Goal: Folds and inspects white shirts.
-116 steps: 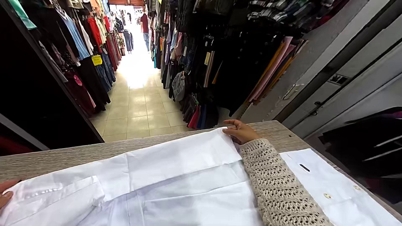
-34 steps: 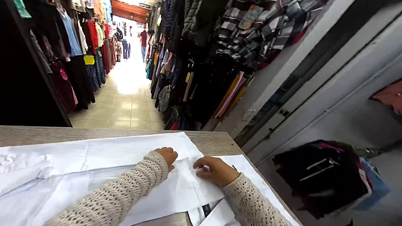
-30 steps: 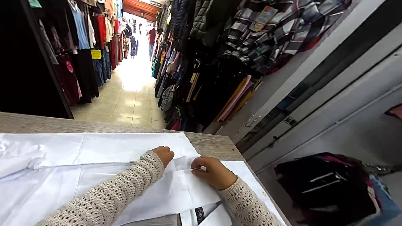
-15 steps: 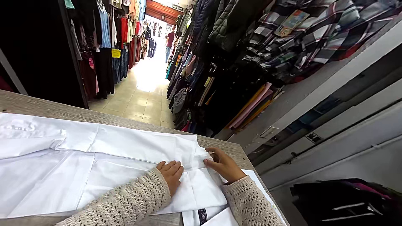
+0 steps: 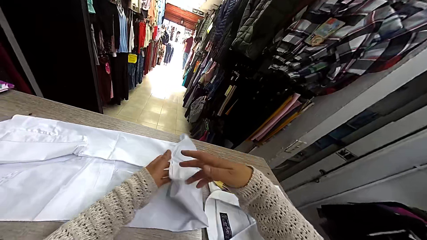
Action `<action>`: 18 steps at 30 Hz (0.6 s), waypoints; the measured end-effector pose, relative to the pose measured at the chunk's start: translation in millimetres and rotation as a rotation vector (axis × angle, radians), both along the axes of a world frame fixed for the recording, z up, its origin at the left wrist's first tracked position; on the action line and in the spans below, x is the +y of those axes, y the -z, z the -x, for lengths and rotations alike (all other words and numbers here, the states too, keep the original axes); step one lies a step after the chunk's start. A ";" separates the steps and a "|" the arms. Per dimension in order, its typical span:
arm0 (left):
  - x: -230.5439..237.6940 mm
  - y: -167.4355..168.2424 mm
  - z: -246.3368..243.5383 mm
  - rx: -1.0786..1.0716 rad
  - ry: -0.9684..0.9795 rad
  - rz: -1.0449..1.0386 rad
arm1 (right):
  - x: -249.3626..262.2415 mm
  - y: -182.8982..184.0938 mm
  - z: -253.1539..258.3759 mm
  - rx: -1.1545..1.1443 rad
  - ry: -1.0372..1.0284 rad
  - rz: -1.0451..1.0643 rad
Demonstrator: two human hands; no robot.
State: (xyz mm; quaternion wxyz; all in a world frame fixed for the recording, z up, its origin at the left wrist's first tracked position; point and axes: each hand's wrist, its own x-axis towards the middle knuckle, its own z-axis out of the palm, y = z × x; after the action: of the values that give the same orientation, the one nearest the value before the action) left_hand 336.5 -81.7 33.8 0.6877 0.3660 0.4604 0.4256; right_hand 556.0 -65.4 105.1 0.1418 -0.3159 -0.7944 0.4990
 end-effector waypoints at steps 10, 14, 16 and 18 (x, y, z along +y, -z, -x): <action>-83.6 6.6 -2.1 0.983 0.582 -0.808 | 22.9 53.9 0.2 -0.551 -0.009 -0.370; -107.8 49.4 -7.4 1.036 0.288 -1.127 | 35.4 47.7 -16.3 -0.506 0.409 -0.349; -109.0 49.8 -10.1 1.088 0.203 -1.208 | 45.3 49.1 -22.1 -0.532 0.556 -0.193; -104.8 46.7 -16.8 1.146 0.113 -1.306 | 50.0 49.8 -16.2 -0.483 0.648 -0.026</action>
State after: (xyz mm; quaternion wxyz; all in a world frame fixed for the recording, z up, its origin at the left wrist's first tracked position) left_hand 353.3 -186.5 -12.9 0.0226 0.8673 0.3807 0.3200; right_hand 572.2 -15.4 55.3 0.1050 -0.6565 -0.6704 0.3296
